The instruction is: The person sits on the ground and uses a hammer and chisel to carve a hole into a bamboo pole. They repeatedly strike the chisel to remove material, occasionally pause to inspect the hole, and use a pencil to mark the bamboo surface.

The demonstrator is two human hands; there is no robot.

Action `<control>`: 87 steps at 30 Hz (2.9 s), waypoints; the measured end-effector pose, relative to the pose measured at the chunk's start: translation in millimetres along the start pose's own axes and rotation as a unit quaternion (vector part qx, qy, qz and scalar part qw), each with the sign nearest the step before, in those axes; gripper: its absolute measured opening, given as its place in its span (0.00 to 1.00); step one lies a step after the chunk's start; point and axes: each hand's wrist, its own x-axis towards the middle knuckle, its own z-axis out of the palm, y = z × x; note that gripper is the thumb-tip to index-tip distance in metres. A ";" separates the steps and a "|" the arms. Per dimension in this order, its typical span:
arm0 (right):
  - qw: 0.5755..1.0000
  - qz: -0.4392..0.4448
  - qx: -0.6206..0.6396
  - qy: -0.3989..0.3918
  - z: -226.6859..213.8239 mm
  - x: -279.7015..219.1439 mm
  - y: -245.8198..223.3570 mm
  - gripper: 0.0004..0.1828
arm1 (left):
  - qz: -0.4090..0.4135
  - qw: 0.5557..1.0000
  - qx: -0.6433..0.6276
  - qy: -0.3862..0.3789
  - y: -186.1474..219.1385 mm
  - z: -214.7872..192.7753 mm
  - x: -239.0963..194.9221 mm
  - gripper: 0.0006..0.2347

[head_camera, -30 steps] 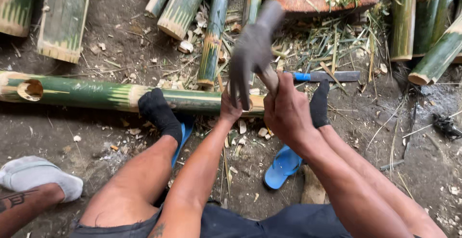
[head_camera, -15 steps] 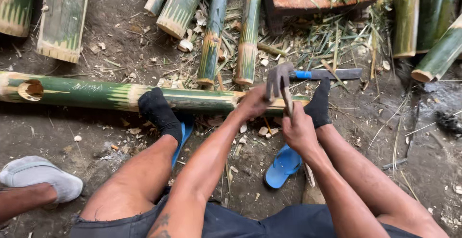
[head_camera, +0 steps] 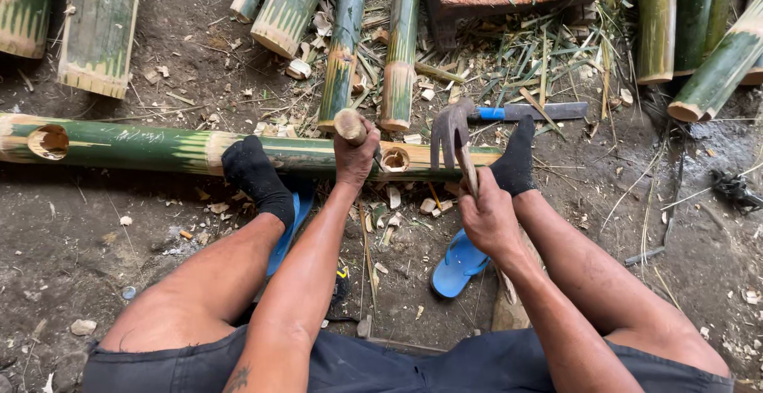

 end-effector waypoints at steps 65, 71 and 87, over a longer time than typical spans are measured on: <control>0.998 -0.045 0.026 0.025 -3.0 14.6 -13.5 0.09 | -0.045 0.996 0.073 -0.037 7.1 28.1 31.9 0.12; 0.999 -0.018 0.029 0.000 5.9 3.0 7.6 0.09 | 0.024 0.988 0.144 -0.045 8.9 7.5 41.6 0.11; 0.984 -0.162 0.044 0.053 -29.8 11.6 -91.5 0.08 | -0.020 0.962 0.213 -0.170 -13.4 9.9 23.9 0.16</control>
